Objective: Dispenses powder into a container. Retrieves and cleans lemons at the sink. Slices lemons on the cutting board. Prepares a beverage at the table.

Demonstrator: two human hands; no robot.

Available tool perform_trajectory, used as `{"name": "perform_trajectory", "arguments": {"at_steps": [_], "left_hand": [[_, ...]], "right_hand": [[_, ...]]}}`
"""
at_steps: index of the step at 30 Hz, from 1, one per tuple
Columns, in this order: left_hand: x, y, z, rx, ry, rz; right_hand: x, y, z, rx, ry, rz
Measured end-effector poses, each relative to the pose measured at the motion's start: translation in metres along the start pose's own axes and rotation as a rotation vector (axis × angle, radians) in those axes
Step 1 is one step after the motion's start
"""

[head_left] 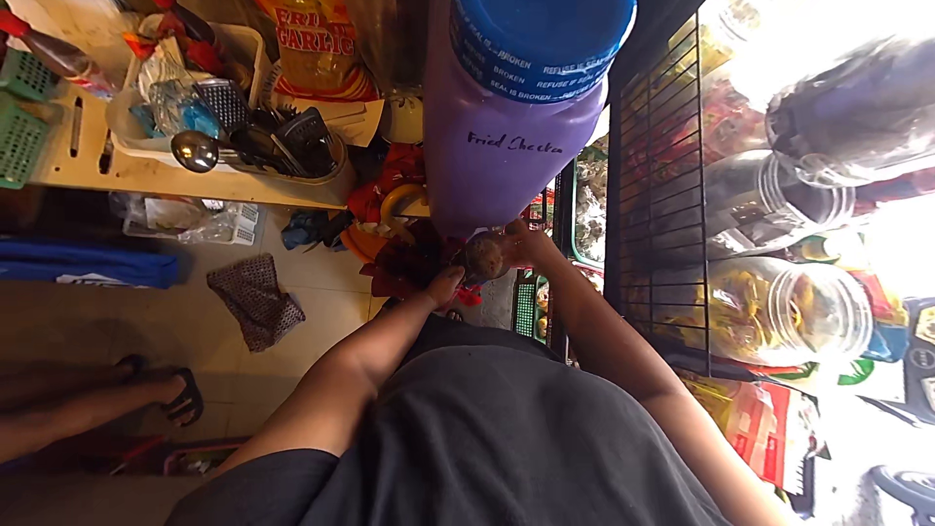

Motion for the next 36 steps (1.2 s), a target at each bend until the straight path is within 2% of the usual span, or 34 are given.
{"name": "perform_trajectory", "arguments": {"at_steps": [3, 5, 7, 11, 16, 19, 22, 27, 30, 34, 36], "left_hand": [[0.002, -0.007, 0.020, -0.043, 0.022, -0.007], [0.003, -0.011, 0.031, -0.076, 0.027, -0.055], [0.010, -0.013, 0.047, -0.101, 0.032, -0.066], [0.011, -0.016, 0.087, -0.132, -0.053, -0.014], [0.011, 0.017, 0.170, -0.102, 0.054, 0.061], [0.017, 0.061, 0.239, -0.014, 0.035, 0.008], [0.004, 0.099, 0.309, 0.112, 0.058, 0.059], [-0.043, 0.164, 0.415, 0.438, 0.120, 0.187], [-0.071, 0.209, 0.481, 0.560, 0.046, 0.146], [-0.109, 0.270, 0.563, 0.803, -0.001, -0.044], [-0.123, 0.293, 0.596, 0.919, -0.010, 0.043]], "right_hand": [[0.038, 0.031, -0.015, 0.094, 0.044, 0.489], [0.078, 0.031, -0.030, 0.012, 0.045, 0.518], [0.090, 0.016, -0.025, -0.055, 0.036, 0.417], [0.061, -0.011, 0.023, -0.063, 0.072, 0.471], [0.009, -0.069, 0.083, -0.106, 0.208, 0.795], [-0.029, -0.134, 0.122, -0.192, 0.356, 0.862], [-0.068, -0.218, 0.154, -0.284, 0.536, 0.968], [-0.119, -0.382, 0.191, -0.505, 0.685, 1.158], [-0.142, -0.484, 0.216, -0.628, 0.811, 1.182], [-0.163, -0.608, 0.258, -0.806, 0.897, 1.197], [-0.172, -0.661, 0.278, -0.855, 0.911, 1.232]]}}
Point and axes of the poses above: each hand's wrist, its own z-axis away from the middle knuckle, its own y-axis out of the back of the hand, x = y × z, the point moved 6 cm from there along -z, towards the middle knuckle
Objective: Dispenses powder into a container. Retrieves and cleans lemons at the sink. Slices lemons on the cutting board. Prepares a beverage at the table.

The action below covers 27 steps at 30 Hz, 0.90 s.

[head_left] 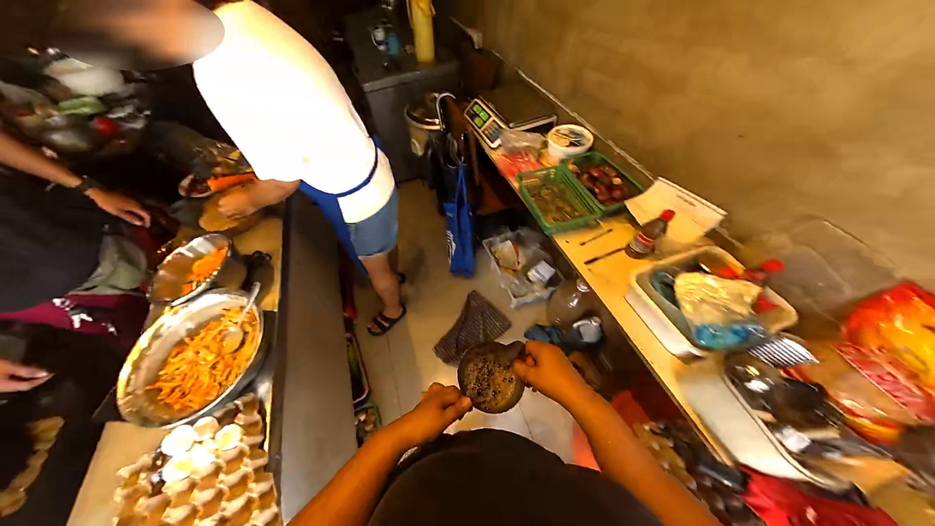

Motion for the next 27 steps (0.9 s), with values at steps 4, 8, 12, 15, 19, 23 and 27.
{"name": "perform_trajectory", "arguments": {"at_steps": [4, 8, 12, 15, 19, 23, 27], "left_hand": [[-0.030, 0.065, -0.006, 0.357, 0.110, 0.459], [-0.057, 0.124, -0.033, 0.739, 0.150, 0.717], [-0.070, 0.184, -0.080, 0.883, 0.259, 0.753], [-0.073, 0.233, -0.126, 0.913, 0.289, 0.783], [-0.065, 0.312, -0.204, 0.975, 0.274, 0.772], [-0.046, 0.409, -0.288, 1.059, 0.200, 0.779], [-0.013, 0.519, -0.360, 1.148, 0.165, 0.680]], "right_hand": [[-0.058, -0.003, -0.068, -0.043, 0.031, -0.014], [-0.094, 0.002, -0.131, -0.051, 0.063, 0.010], [-0.112, 0.020, -0.201, -0.094, 0.102, -0.045], [-0.117, 0.046, -0.266, -0.172, 0.190, -0.232], [-0.102, 0.103, -0.373, -0.327, 0.205, -0.324], [-0.082, 0.190, -0.479, -0.231, 0.219, 0.007], [-0.091, 0.265, -0.545, -0.122, 0.253, 0.078]]}}
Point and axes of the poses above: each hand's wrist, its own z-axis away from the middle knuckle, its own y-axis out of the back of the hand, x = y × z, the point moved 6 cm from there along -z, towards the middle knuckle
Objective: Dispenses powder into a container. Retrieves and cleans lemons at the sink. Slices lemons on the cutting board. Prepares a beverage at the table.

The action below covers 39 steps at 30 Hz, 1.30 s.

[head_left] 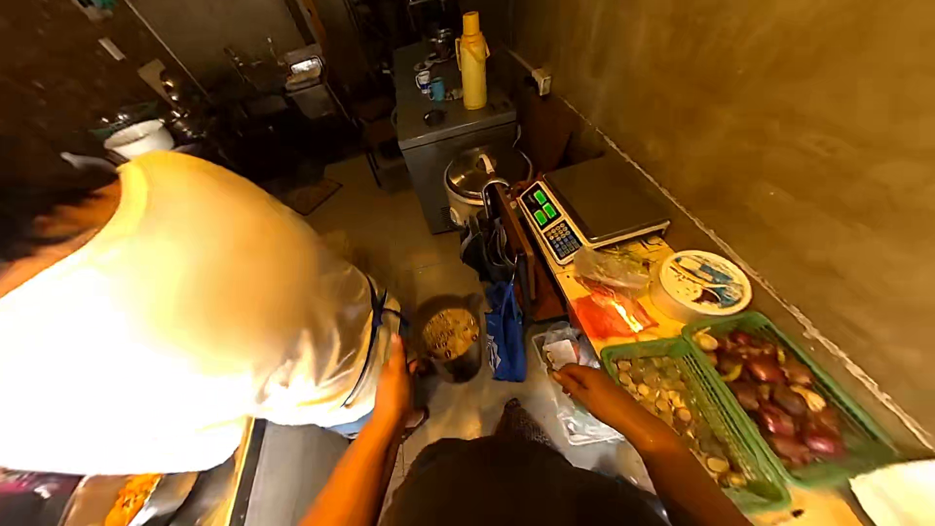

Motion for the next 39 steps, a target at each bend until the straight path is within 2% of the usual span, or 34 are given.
{"name": "perform_trajectory", "arguments": {"at_steps": [2, 5, 12, 14, 19, 23, 28, 32, 35, 39], "left_hand": [[0.030, -0.022, -0.052, 0.066, -0.017, -0.009], [0.062, -0.052, -0.132, 0.110, -0.063, 0.012], [0.107, -0.117, -0.319, 0.251, -0.134, 0.053], [0.113, -0.130, -0.378, 0.259, -0.153, 0.066], [0.130, -0.146, -0.520, 0.185, -0.129, 0.067], [0.145, -0.147, -0.612, 0.123, -0.141, 0.133], [0.157, -0.134, -0.683, 0.119, -0.143, 0.176], [0.163, -0.115, -0.701, 0.140, -0.122, 0.185], [0.170, -0.098, -0.707, 0.181, -0.101, 0.215], [0.185, -0.078, -0.734, 0.173, -0.094, 0.225]], "right_hand": [[-0.002, 0.026, -0.020, 0.001, -0.024, 0.047], [-0.004, 0.042, -0.052, -0.066, -0.031, 0.090], [-0.001, 0.070, -0.124, -0.065, -0.058, 0.021], [0.012, 0.092, -0.141, 0.002, -0.169, -0.004], [0.045, 0.157, -0.172, 0.383, -0.479, -0.121], [0.041, 0.200, -0.218, 0.488, -0.585, -0.103], [0.007, 0.255, -0.304, 0.460, -0.633, -0.037], [0.000, 0.273, -0.353, 0.404, -0.598, 0.025], [0.001, 0.284, -0.386, 0.429, -0.529, 0.084], [-0.028, 0.300, -0.445, 0.465, -0.469, 0.083]]}}
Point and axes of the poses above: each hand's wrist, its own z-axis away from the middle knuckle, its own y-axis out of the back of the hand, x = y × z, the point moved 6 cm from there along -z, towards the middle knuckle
